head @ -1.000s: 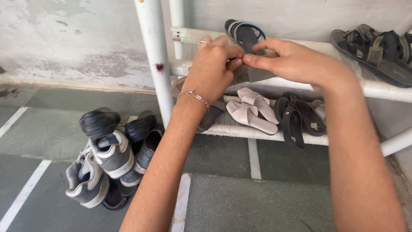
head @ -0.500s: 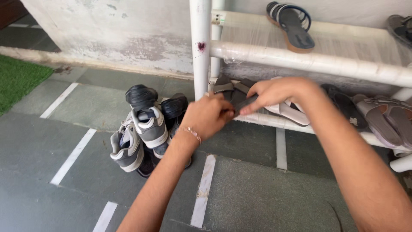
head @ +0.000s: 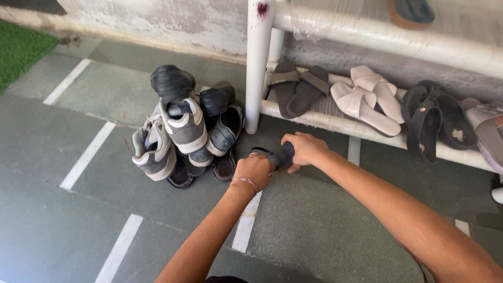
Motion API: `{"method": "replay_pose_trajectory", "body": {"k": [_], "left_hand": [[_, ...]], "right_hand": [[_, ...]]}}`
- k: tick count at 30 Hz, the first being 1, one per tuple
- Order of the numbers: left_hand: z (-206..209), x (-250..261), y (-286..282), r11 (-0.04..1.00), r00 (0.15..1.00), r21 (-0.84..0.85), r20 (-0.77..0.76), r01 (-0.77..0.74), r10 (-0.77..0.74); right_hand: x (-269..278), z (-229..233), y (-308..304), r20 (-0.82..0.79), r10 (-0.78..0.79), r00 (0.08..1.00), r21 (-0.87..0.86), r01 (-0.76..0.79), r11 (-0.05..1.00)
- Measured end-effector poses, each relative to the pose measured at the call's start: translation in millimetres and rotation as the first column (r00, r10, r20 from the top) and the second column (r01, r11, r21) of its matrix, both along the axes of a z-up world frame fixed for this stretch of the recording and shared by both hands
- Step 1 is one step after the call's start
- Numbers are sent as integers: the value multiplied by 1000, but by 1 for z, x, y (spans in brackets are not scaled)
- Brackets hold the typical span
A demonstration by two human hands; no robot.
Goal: The person repeatedly picks up various shoes and sandals from a white shoe rack and places them on the floor. The footwear includes sneakers, slides, and sandals. The person handles each item individually and stacks them on the floor.
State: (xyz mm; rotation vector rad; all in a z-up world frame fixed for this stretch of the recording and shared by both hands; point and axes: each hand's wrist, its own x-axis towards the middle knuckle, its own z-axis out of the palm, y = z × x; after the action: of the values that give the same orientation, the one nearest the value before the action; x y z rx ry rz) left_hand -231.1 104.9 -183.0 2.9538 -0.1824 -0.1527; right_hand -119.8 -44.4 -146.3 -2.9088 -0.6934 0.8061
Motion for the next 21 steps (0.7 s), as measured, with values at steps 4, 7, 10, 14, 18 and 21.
{"method": "replay_pose_trajectory", "body": {"k": [4,7,10,14,18,21], "left_hand": [[-31,-2,-2,996,996,26,-46,-81,82],[-50,-3,-3,991,989,33,-78,-126,128],[-69,-10,2,988,985,32,-78,-154,156],[-94,-22,7,985,985,-2,3,-171,171],[-103,-29,8,987,987,-6,27,-159,159],[-106,-39,6,990,990,10,18,-142,142]], "right_hand": [[-3,-27,12,41,20,999,-5,-20,1000],[-5,-44,16,38,74,997,7,-75,997],[-18,-62,17,62,142,988,30,-144,989],[-21,-77,15,65,203,977,54,-206,977],[-21,-86,11,-38,225,974,72,-221,973],[-25,-93,6,-85,229,970,98,-221,970]]}}
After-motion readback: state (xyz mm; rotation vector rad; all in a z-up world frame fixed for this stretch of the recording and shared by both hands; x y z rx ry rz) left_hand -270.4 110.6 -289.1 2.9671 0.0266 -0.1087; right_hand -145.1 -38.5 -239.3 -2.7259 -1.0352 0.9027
